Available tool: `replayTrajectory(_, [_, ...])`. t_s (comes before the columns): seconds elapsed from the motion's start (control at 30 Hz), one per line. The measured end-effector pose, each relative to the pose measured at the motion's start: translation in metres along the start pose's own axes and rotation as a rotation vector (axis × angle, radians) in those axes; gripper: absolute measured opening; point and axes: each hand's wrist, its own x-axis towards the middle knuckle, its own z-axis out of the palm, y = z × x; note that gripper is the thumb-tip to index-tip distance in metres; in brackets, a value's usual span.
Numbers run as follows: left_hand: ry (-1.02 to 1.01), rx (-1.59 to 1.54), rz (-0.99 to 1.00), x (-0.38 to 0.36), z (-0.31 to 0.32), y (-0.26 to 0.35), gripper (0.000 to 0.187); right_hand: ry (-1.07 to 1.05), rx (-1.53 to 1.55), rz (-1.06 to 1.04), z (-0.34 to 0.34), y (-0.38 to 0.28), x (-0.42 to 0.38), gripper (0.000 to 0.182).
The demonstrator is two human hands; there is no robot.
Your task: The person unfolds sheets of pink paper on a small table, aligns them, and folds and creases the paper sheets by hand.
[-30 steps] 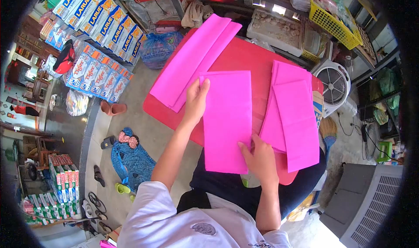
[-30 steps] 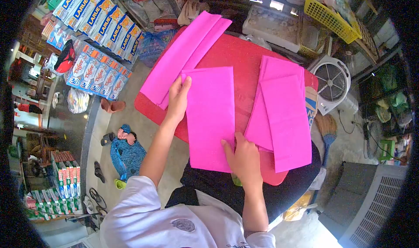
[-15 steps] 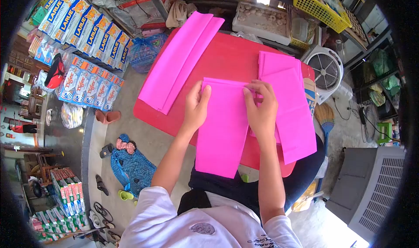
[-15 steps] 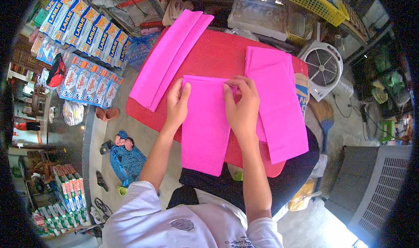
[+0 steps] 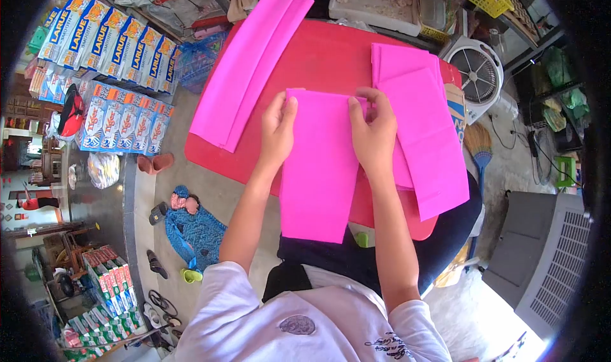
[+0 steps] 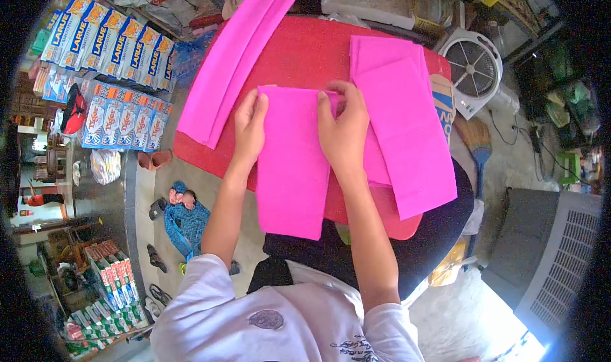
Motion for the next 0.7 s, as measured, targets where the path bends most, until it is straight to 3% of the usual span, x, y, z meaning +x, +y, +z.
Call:
replayTrajectory(0.07, [0.033, 0.021, 0.005, 0.005, -0.004, -0.002, 0.036, 0.053, 0.067, -0.022, 0.004, -0.002, -0.005, 0.045])
replayTrajectory(0.17, [0.112, 0.058, 0.007, 0.013, -0.007, 0.003, 0.037, -0.078, 0.191, 0.17, -0.001, -0.019, -0.015, 0.067])
replayTrajectory(0.27, [0.209, 0.052, 0.007, 0.023, -0.01, 0.006, 0.035, -0.167, 0.095, -0.038, 0.01, 0.013, -0.018, 0.072])
replayTrajectory(0.37, [0.316, 0.023, 0.017, 0.04, -0.015, 0.004, 0.034, -0.226, -0.182, -0.09, 0.002, -0.004, -0.031, 0.072])
replayTrajectory(0.47, [0.342, 0.22, 0.112, 0.062, -0.036, -0.021, 0.033, -0.198, -0.572, -0.386, 0.0, -0.018, -0.047, 0.067])
replayTrajectory(0.57, [0.399, 0.224, 0.096, 0.073, -0.037, -0.037, 0.032, -0.463, -0.546, -0.587, 0.009, -0.008, -0.07, 0.062])
replayTrajectory(0.7, [0.388, 0.254, 0.11, 0.072, -0.036, -0.041, 0.032, -0.573, -0.649, -0.648, 0.019, 0.009, -0.095, 0.063])
